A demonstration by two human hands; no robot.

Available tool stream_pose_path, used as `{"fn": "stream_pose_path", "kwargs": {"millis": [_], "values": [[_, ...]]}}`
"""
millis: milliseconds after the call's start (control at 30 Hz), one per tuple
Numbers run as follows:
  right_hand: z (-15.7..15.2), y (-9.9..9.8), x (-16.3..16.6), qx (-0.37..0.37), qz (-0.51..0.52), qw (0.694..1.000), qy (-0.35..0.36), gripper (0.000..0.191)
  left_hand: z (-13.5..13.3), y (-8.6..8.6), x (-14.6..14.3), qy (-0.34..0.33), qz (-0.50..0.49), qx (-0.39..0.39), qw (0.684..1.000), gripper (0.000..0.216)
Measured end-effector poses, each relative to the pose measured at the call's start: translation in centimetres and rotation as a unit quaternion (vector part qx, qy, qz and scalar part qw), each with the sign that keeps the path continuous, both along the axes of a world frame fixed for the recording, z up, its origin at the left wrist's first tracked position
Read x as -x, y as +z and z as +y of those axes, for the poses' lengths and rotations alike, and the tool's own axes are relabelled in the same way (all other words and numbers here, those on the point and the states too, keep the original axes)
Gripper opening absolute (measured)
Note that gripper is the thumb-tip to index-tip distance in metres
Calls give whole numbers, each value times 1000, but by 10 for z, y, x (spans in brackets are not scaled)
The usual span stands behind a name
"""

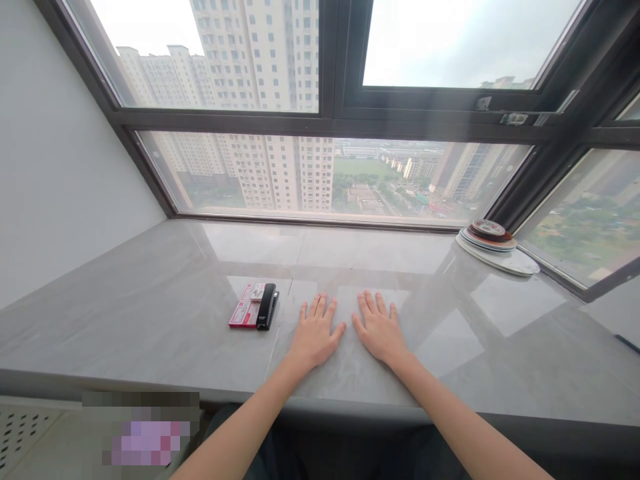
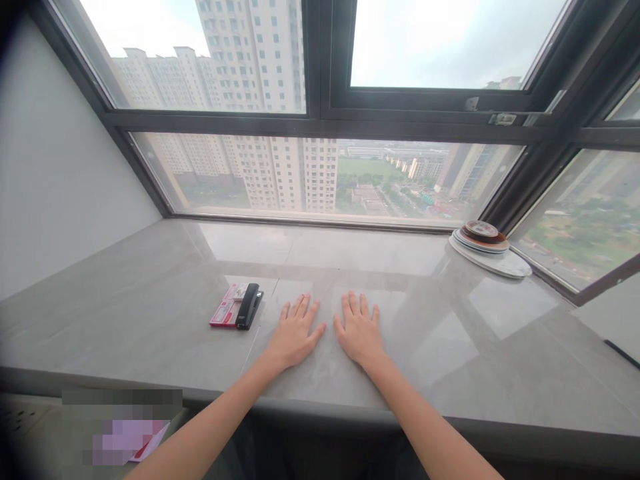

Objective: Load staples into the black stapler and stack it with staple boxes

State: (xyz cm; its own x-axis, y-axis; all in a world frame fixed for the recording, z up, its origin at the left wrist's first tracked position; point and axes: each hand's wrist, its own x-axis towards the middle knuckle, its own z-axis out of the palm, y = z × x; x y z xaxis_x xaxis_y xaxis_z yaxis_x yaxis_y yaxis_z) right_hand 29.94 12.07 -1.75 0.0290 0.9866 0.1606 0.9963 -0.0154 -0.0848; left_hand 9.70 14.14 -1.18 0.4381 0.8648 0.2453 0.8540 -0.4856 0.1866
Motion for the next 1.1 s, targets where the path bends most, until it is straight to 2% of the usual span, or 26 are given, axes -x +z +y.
{"fn": "stream_pose_path", "kwargs": {"millis": [667,1100], "values": [[-8,-3,1,-4,6,1000,-5,68,-7,-7,-4,7,15,-21,1000,67],[-21,-4,6,2,11,1000,-3,68,-35,-6,-9,24,3,-12,1000,67]]}}
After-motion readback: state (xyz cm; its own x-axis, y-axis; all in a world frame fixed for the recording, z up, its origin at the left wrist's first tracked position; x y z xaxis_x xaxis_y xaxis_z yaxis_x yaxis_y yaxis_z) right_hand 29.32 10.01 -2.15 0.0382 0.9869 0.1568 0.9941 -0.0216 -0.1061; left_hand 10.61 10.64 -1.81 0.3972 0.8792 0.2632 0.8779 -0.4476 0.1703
